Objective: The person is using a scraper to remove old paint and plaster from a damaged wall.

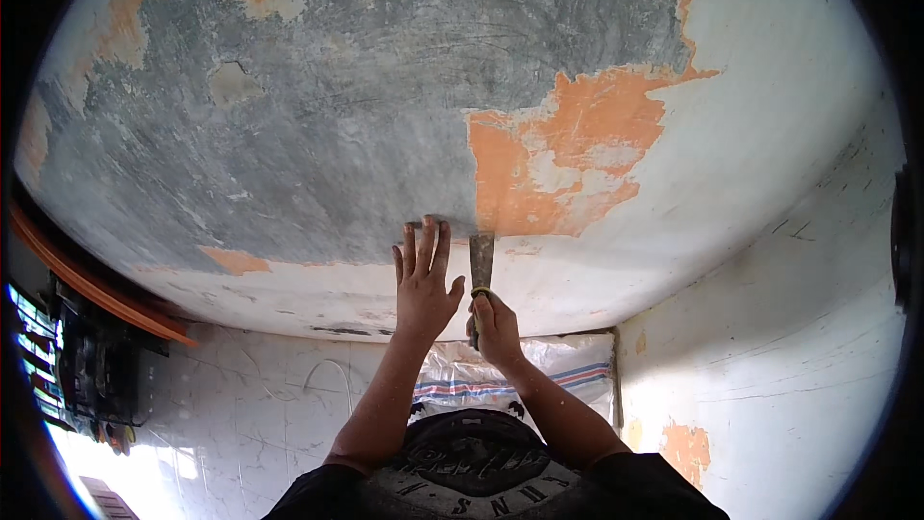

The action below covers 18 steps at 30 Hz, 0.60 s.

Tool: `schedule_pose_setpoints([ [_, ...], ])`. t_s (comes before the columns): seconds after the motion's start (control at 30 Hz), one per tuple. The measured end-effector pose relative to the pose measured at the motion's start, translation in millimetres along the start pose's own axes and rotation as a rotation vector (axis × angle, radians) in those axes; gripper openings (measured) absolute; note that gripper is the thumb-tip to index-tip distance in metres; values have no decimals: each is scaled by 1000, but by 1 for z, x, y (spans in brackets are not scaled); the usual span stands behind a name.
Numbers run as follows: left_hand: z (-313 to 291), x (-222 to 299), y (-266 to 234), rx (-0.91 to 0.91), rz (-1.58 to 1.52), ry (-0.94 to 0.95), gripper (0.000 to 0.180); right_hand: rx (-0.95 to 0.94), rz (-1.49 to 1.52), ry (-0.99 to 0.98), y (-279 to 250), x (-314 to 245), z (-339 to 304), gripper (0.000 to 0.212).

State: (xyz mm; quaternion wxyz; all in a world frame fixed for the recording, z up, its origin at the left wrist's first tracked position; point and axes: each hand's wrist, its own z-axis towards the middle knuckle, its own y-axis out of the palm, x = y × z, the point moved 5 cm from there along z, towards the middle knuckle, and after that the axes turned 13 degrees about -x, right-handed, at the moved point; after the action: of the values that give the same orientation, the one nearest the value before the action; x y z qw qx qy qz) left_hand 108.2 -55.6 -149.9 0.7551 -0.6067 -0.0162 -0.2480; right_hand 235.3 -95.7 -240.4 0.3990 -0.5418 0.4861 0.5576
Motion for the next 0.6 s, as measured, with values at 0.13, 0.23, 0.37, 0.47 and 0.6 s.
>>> schedule_pose_setpoints([
  [0.13, -1, 0, -3, 24, -7, 10, 89, -68, -88, -102, -9, -55, 22, 32],
  [0.23, -1, 0, -4, 3, -23, -14, 89, -93, -178, -158, -11, -73, 22, 32],
  [0.37, -2, 0, -2, 11, -3, -1, 89, -75, -64, -38, -14, -30, 6, 33],
  [0.47, -1, 4, -3, 7, -8, 1, 89, -58, -9, 33, -13, 3, 0, 33],
  [0.6, 0, 3, -1, -7, 0, -12, 90, -80, 48, 37, -8, -6, 7, 33],
])
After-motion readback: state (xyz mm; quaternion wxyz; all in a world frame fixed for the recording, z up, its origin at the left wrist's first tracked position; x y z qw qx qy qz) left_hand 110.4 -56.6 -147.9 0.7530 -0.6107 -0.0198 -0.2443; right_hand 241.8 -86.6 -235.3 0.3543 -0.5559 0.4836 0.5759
